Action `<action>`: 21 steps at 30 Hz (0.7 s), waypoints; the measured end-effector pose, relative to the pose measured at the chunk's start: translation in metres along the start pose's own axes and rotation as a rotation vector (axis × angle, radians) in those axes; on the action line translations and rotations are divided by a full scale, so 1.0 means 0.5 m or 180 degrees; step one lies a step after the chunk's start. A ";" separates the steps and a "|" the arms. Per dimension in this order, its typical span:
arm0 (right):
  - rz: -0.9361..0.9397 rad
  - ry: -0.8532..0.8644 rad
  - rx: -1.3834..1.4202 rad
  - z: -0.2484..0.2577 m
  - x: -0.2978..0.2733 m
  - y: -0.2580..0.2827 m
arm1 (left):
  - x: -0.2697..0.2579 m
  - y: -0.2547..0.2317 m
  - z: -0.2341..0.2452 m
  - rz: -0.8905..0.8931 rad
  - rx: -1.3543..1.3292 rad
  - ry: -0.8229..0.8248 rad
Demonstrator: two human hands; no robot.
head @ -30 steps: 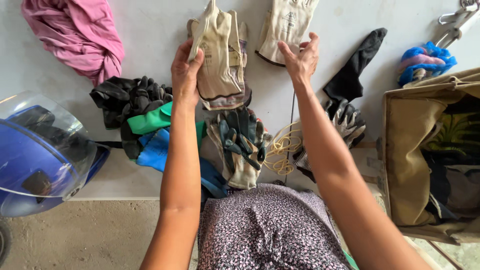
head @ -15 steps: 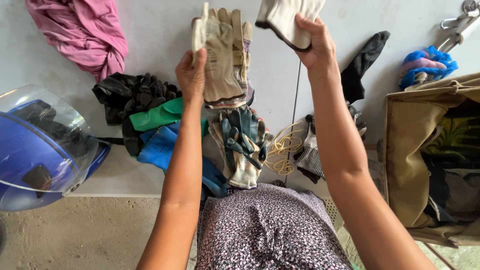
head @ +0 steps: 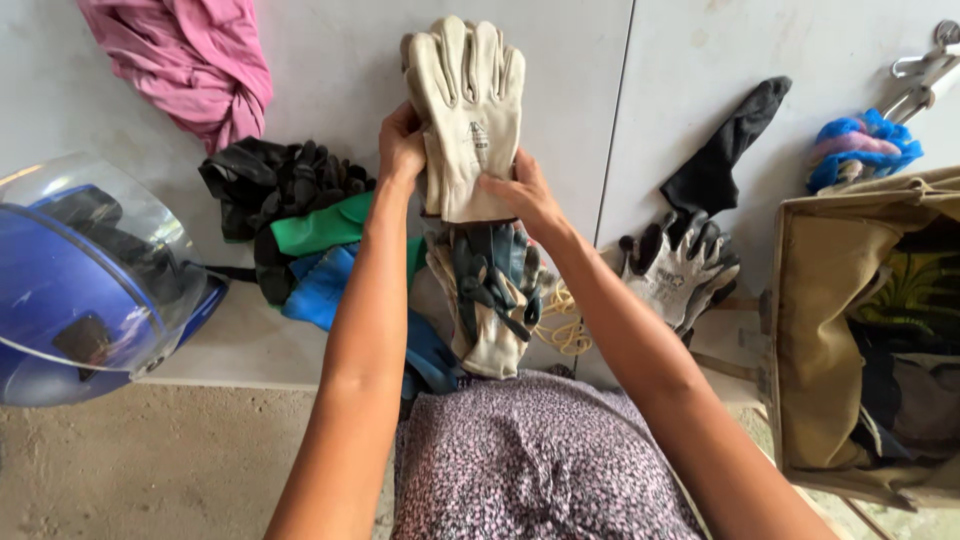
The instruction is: The person sorts through a pile of various gloves on a white table, picking them up, inspecting them, and placing them into a beige tote bag. The person also wipes the exterior of the bag with a dark cloth before closing it.
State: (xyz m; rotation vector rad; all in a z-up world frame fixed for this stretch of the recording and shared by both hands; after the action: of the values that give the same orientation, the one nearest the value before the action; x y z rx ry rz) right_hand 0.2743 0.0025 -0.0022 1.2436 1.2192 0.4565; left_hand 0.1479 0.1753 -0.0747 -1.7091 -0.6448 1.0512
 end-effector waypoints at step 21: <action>-0.0618 -0.0139 -0.2271 0.022 0.029 -0.018 | -0.011 -0.038 0.046 0.0190 0.1146 -0.0716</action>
State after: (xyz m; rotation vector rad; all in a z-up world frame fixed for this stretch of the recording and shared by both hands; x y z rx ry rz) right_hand 0.2862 0.0062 -0.0183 0.5188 0.9947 0.6431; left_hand 0.1263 0.1885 -0.0580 -1.3166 -0.5095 1.3272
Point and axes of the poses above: each hand's wrist, its own x-axis towards the middle knuckle, its own z-axis out of the back of the hand, y = z × x, the point moved 5 cm from there along x, towards the middle knuckle, and after that the axes turned 5 degrees about z, right-handed, at the moved point
